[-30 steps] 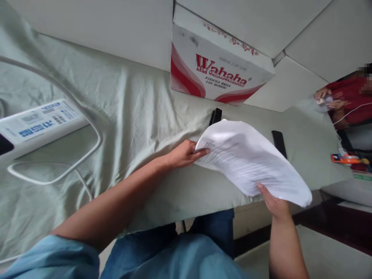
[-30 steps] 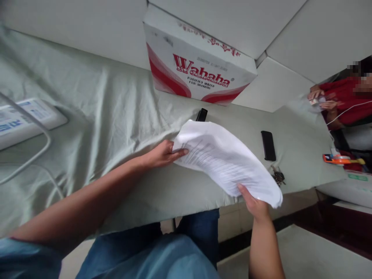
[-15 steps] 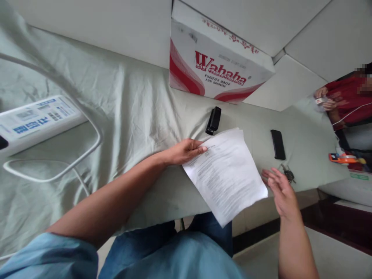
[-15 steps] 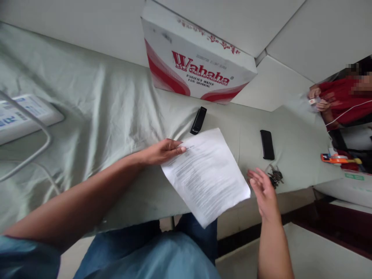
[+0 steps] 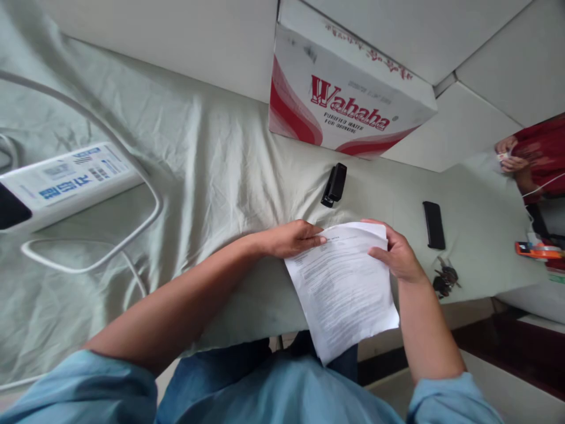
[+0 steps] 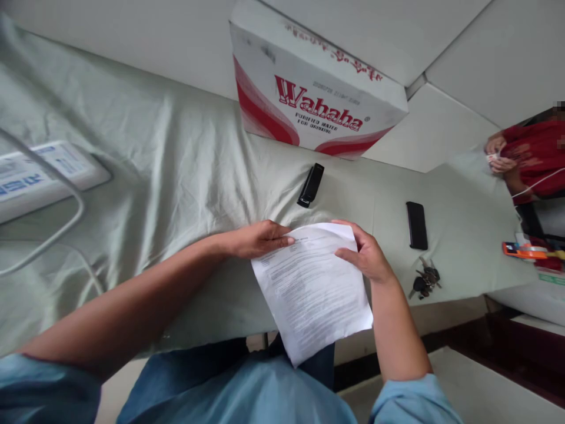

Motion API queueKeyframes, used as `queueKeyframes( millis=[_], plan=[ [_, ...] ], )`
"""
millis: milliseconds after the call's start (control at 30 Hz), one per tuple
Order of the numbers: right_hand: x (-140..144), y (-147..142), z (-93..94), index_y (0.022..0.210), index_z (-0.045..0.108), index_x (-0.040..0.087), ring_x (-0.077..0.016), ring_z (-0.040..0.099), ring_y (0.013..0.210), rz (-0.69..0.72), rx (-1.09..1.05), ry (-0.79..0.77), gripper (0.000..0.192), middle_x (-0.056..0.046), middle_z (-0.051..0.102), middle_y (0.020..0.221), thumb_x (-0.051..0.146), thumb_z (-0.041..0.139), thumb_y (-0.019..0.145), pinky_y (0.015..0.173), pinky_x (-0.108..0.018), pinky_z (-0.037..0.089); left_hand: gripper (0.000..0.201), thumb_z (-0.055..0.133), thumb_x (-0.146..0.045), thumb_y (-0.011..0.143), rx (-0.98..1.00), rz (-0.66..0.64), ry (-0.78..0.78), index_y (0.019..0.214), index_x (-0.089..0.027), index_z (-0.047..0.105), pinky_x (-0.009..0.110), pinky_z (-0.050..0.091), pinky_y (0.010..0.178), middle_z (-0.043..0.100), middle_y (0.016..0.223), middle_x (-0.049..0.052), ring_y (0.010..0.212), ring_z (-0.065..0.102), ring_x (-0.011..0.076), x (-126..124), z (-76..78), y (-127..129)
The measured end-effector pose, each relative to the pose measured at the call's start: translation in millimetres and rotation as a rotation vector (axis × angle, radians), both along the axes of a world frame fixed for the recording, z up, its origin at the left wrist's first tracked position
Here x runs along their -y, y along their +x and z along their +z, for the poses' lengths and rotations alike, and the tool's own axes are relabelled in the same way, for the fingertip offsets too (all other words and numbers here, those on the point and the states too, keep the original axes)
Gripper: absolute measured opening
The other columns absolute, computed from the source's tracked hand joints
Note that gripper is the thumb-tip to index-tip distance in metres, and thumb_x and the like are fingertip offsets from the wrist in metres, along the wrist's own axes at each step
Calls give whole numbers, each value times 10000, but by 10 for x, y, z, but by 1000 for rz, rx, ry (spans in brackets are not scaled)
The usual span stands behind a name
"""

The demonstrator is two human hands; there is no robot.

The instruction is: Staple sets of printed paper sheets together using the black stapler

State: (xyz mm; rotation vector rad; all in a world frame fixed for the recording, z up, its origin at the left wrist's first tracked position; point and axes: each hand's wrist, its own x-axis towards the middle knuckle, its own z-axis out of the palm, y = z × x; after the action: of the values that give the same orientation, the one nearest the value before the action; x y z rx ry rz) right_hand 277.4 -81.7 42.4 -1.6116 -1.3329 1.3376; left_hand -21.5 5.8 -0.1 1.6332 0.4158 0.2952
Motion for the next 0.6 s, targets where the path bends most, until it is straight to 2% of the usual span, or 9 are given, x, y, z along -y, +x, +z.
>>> queueKeyframes(
  millis=[67,100,167,233,267,367,467,600],
  plan=[
    [-29,-47,-35,1012,819,252,-174,687,717,-32,92,15,360,-3,777,848,526,889,790,652,-282,555,435,497,-533,1024,-35,41,6,757,-193,548,270,398,590,513,659,-22,589,457,122,-10,-4,-1],
    [-33,-58,-56,928,817,236,-170,679,696,-50,112,19,309,0,765,802,524,859,826,638,-281,545,414,520,-535,1012,-52,73,3,802,-186,593,272,411,603,556,684,-13,614,497,133,-17,-6,-4],
    [-29,-66,-95,886,815,225,-176,698,712,-92,95,11,293,-2,772,788,516,837,852,668,-289,556,374,593,-530,967,-67,166,-9,988,-168,684,280,456,655,679,810,23,722,605,170,-32,-14,-13],
    [-18,-61,-123,915,821,224,-199,737,755,-163,39,-11,312,-16,800,822,520,859,826,738,-321,589,432,661,-498,917,-61,274,-23,1185,-160,695,293,496,730,754,990,63,853,675,204,-40,-29,-22],
    [-12,-57,-131,923,822,221,-214,751,761,-207,15,-22,338,-25,808,827,533,871,805,760,-345,603,454,680,-476,898,-60,322,-28,1223,-160,694,296,503,748,763,1040,73,880,685,209,-40,-40,-24],
    [4,-30,-135,923,816,207,-244,770,752,-306,-22,-44,417,-50,819,827,581,890,753,776,-396,628,381,672,-404,887,-102,459,-24,1185,-172,726,285,483,701,751,941,45,790,654,186,-18,-69,5],
    [1,30,-130,919,811,188,-246,771,748,-277,-22,-103,467,-59,817,809,609,888,734,740,-384,629,286,667,-301,874,-211,606,11,1121,-182,747,286,474,689,720,824,19,740,638,183,1,-47,95],
    [-70,157,-161,871,800,165,-219,738,669,-238,15,-184,496,-55,800,751,628,887,715,641,-334,598,276,699,-174,824,-396,700,61,1097,-176,742,317,502,775,766,892,52,804,689,208,-75,86,253]
  ],
)
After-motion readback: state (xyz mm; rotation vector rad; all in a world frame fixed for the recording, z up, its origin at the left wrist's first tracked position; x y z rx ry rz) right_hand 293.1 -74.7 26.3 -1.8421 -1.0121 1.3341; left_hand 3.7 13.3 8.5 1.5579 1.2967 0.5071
